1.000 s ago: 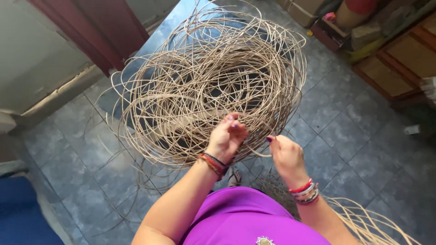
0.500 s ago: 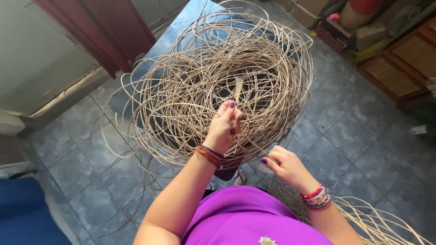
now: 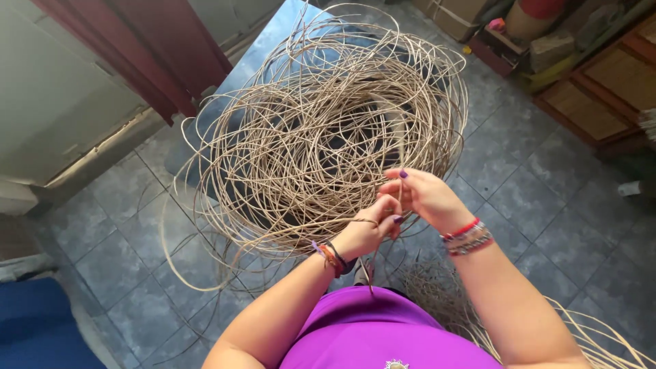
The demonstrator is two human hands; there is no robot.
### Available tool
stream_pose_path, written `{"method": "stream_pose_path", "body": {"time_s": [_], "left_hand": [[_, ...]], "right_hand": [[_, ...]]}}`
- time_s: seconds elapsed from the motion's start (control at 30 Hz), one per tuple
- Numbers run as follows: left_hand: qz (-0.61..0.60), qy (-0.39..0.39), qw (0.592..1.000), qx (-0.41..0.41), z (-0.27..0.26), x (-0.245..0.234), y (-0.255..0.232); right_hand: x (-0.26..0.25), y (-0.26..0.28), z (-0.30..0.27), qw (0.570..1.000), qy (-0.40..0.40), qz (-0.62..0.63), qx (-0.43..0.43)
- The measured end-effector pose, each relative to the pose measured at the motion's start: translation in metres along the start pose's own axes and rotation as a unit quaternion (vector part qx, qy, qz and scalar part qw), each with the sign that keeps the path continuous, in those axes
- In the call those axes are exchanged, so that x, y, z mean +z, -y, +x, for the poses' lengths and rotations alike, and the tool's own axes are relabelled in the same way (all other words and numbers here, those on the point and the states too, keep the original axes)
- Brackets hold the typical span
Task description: Knotting natural fiber strands onto a circular frame to create a woven pattern.
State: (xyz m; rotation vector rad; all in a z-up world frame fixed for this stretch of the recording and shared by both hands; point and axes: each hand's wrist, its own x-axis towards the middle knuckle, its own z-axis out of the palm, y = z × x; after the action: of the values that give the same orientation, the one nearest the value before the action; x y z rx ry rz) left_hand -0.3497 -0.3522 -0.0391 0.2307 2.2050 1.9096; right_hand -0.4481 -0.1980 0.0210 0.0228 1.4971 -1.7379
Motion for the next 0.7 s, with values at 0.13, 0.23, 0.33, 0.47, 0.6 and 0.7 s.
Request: {"method": "stream_pose_path", "body": {"time_s": [0.13, 0.23, 0.33, 0.47, 0.6, 0.7], "left_hand": [[-0.183, 0.050, 0.980, -0.067, -0.006, -0.001, -0.040], [-0.330, 0.140, 0.909, -0.213, -0.005, -0.004, -0.051], [-0.364, 0.139, 0.883, -0.260, 0.001, 0.003, -0.031], [-0.337, -0.002, 0.941, -0.042, -0.014, -0.009, -0.023], [-0.670, -0.359, 0.650, 0.027, -0.046, -0.089, -0.092], [-0.618, -0.303, 0.725, -0.010, -0.047, -0.100, -0.090]], "right_hand": [[0.037, 0.007, 0.012, 0.998, -0.039, -0.035, -0.036], [0.069, 0.020, -0.001, 0.968, 0.021, -0.224, -0.114], [0.082, 0.020, -0.017, 0.937, 0.045, -0.319, -0.137], [0.028, -0.008, -0.021, 0.884, -0.161, -0.388, -0.207], [-0.047, -0.040, -0.050, 0.842, -0.278, -0.432, -0.166], [-0.020, -0.027, -0.071, 0.909, -0.260, -0.314, -0.085]]}}
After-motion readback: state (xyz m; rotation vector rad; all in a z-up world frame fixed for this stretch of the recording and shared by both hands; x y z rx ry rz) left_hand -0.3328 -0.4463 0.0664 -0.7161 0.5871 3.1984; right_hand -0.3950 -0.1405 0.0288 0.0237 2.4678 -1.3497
